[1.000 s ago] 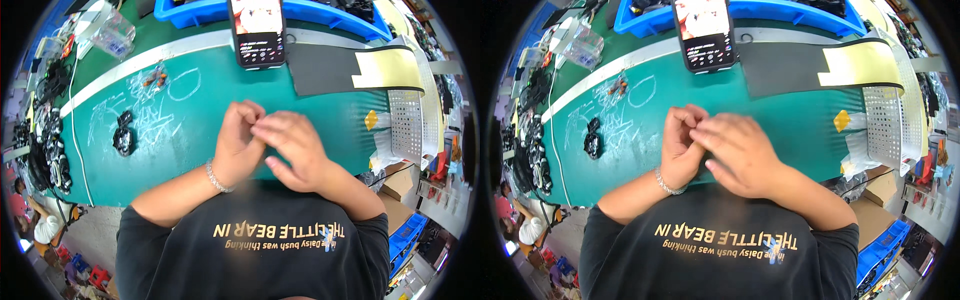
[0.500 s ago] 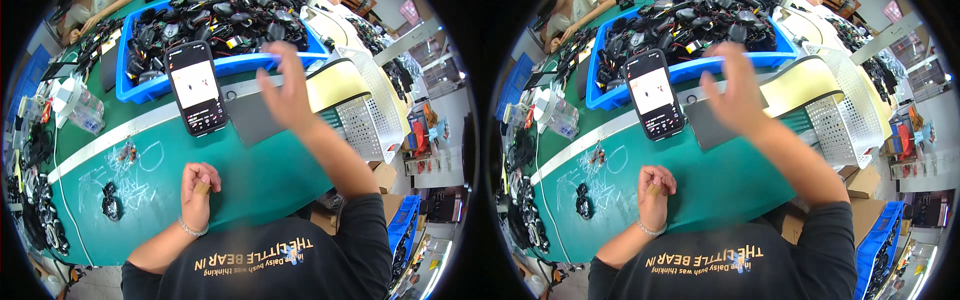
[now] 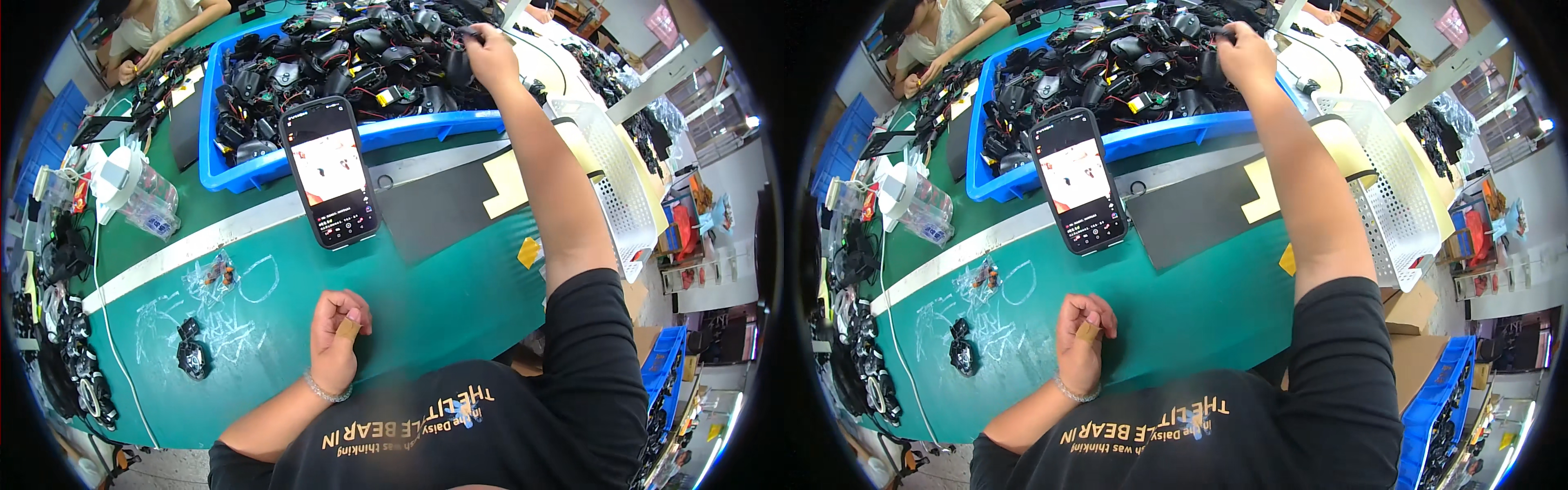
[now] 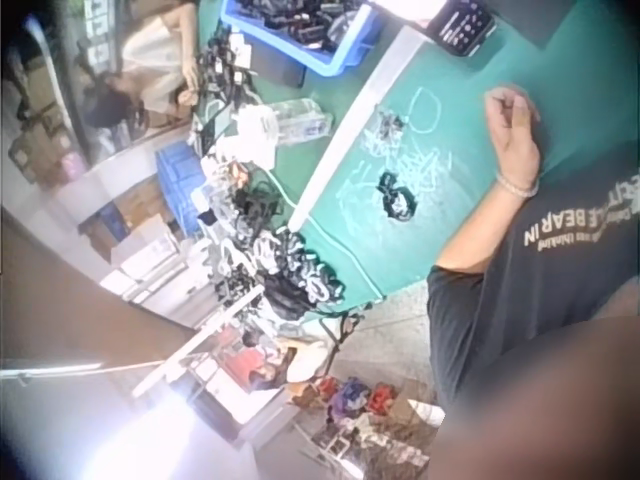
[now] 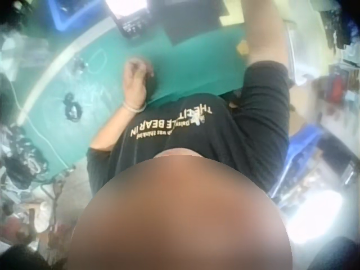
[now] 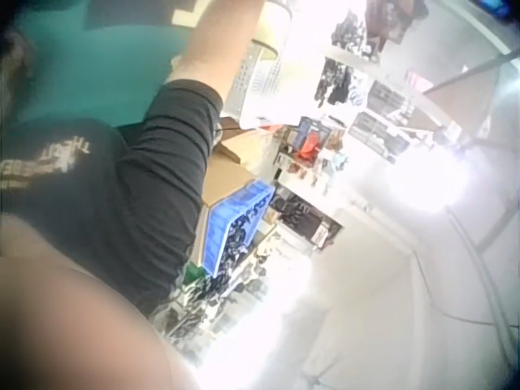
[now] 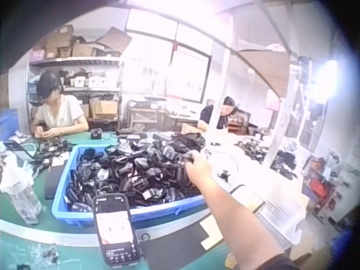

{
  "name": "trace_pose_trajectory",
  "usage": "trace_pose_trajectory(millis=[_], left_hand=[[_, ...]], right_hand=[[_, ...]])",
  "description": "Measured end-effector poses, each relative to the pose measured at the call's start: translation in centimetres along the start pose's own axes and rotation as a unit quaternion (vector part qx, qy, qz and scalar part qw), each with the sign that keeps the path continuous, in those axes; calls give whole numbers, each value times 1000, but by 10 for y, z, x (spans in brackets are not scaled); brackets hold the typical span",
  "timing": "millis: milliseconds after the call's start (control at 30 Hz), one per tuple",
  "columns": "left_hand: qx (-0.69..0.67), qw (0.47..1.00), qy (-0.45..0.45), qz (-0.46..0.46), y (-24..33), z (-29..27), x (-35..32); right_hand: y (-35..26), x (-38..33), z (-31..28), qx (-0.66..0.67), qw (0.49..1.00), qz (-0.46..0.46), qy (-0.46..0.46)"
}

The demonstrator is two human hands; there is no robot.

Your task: The person assembles small electronic components on a green workbench. They connect wires to a black plastic housing, apply adhesive tape to secure the connections, and place the finished units into a white plastic basket. The process is repeated for multiple units throughout the clip.

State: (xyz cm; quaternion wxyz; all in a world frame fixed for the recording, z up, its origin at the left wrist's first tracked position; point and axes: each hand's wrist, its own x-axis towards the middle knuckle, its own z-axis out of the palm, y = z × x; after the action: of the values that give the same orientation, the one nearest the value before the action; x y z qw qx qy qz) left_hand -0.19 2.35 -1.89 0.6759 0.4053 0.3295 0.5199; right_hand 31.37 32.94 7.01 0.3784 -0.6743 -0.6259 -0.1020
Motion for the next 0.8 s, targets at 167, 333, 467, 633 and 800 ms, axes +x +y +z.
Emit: trace_pose_trajectory(millis=[167,333,467,633,800], left_hand=[[13,1000,10,3,-2,0,-1],[-1,1000,12,11,-4,-1,0],[-10,1000,11,17,-5,-1,0],[-54,998,-28,0,1,3,1],[-147,980,-128,-25,-2,-8,0]], right_hand=[[-48,-17,-48,424,901,54,77],[-92,-69,-102,705,687,128,-119],[-118,-146,-118,712,635,113,-280],[-148,-239,-110,772,514,195,-320],[-151,-278,-106,684,534,294,-400]])
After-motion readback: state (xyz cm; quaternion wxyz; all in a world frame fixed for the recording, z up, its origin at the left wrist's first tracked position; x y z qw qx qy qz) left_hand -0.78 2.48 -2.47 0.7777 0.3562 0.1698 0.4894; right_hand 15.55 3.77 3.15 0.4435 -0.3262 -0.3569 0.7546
